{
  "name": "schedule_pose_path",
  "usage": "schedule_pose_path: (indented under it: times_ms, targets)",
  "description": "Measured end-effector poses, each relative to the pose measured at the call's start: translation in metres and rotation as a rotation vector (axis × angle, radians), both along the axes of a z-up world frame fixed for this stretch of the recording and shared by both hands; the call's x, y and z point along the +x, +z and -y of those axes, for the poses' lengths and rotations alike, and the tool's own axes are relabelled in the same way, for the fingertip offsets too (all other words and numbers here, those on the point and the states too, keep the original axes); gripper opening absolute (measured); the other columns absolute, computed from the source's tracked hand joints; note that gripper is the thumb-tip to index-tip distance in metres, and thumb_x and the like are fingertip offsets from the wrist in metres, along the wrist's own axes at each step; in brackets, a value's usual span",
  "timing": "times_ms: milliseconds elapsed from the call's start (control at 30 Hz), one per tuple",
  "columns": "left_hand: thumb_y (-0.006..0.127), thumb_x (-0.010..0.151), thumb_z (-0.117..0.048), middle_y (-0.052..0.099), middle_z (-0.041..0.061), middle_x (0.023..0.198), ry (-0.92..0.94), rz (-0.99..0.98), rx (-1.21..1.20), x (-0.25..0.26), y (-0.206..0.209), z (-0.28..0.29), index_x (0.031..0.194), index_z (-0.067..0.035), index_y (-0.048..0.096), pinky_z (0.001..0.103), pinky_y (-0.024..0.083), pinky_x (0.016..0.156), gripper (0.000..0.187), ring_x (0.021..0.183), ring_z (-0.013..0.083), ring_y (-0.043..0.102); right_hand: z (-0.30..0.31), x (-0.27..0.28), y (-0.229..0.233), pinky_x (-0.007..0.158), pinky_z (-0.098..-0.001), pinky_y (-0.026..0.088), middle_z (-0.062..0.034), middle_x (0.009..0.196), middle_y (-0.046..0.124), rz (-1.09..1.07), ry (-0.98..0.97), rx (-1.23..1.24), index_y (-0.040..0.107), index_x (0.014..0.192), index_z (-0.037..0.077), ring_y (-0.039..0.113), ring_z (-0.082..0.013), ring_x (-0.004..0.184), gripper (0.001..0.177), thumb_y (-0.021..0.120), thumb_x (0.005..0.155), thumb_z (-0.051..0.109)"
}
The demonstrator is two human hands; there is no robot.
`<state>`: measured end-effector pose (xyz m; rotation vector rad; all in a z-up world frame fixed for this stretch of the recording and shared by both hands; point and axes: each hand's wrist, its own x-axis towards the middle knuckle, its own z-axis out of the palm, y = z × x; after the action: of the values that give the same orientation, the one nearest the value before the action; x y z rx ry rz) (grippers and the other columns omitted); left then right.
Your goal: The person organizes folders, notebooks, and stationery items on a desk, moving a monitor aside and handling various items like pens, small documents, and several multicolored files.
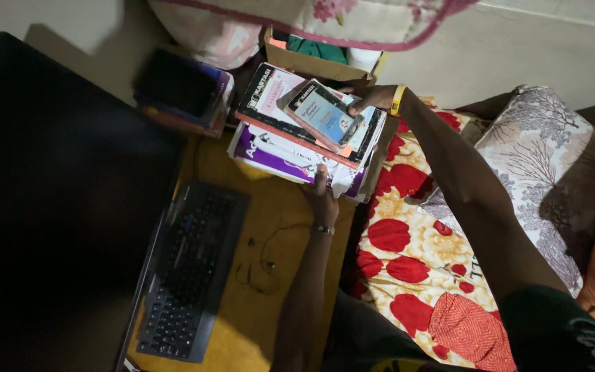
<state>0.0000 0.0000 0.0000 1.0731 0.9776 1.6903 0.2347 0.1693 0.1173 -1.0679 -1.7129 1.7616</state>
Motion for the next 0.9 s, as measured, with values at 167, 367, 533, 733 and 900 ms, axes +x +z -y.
schedule_pose_path:
  times_ms: [167, 367, 533, 733, 900]
  targets:
    - [0.068, 0.105, -0.025, 0.063, 0.028, 0.111, 0.01, -0.037, -0.156, 0.014, -0.032, -0.017, 0.112, 0.013, 0.061, 0.043, 0.048, 0.089, 0.04, 0.101, 0.0299, 0.058, -0.027, 0.016, -0.024, 0.116, -0.036, 0.029, -0.0152, 0.149, 0.049, 0.048, -0.046, -0.018, 0.039, 0.153, 0.003, 0.041, -0.0245, 0.139, 0.096, 0.083, 0.073, 0.034]
    - [0.067, 0.102, -0.012, 0.061, 0.014, 0.111, 0.187, 0.024, -0.087, 0.03, -0.055, -0.066, 0.123, 0.004, 0.056, 0.043, 0.052, 0.083, 0.029, 0.1, 0.0216, 0.059, -0.041, 0.007, 0.005, 0.114, -0.0364, 0.029, -0.0143, 0.15, 0.05, 0.427, -0.079, 0.275, 0.04, 0.155, 0.008, 0.043, -0.0229, 0.138, 0.087, 0.072, 0.083, 0.045]
    - [0.06, 0.109, -0.012, 0.071, 0.022, 0.134, 0.119, -0.117, -0.023, 0.025, -0.061, -0.08, 0.126, -0.001, 0.068, 0.031, 0.033, 0.107, 0.022, 0.11, 0.0201, 0.057, 0.011, -0.03, 0.023, 0.111, -0.0385, 0.041, -0.0134, 0.144, 0.054, 0.125, -0.403, 0.241, 0.041, 0.145, 0.005, 0.053, -0.0261, 0.132, 0.093, 0.077, 0.075, 0.054]
    - [0.088, 0.09, -0.032, 0.068, 0.029, 0.116, 0.101, 0.5, -0.291, 0.039, -0.044, -0.097, 0.112, 0.019, 0.042, 0.044, 0.043, 0.095, 0.072, 0.097, 0.0259, 0.052, 0.094, -0.078, -0.024, 0.121, -0.049, 0.028, -0.0253, 0.156, 0.031, 0.41, -1.289, 0.49, 0.025, 0.156, 0.002, 0.031, -0.0355, 0.145, 0.098, 0.076, 0.087, 0.051]
    - [0.057, 0.088, -0.07, 0.049, 0.003, 0.145, -0.241, -0.02, -0.573, 0.012, 0.007, -0.093, 0.148, -0.012, 0.049, 0.034, 0.032, 0.103, 0.084, 0.117, 0.0038, 0.045, 0.116, -0.098, -0.082, 0.103, -0.0565, 0.032, -0.0224, 0.157, 0.022, -0.099, -1.349, 0.197, 0.014, 0.155, 0.002, 0.035, -0.0375, 0.136, 0.099, 0.062, 0.086, 0.054]
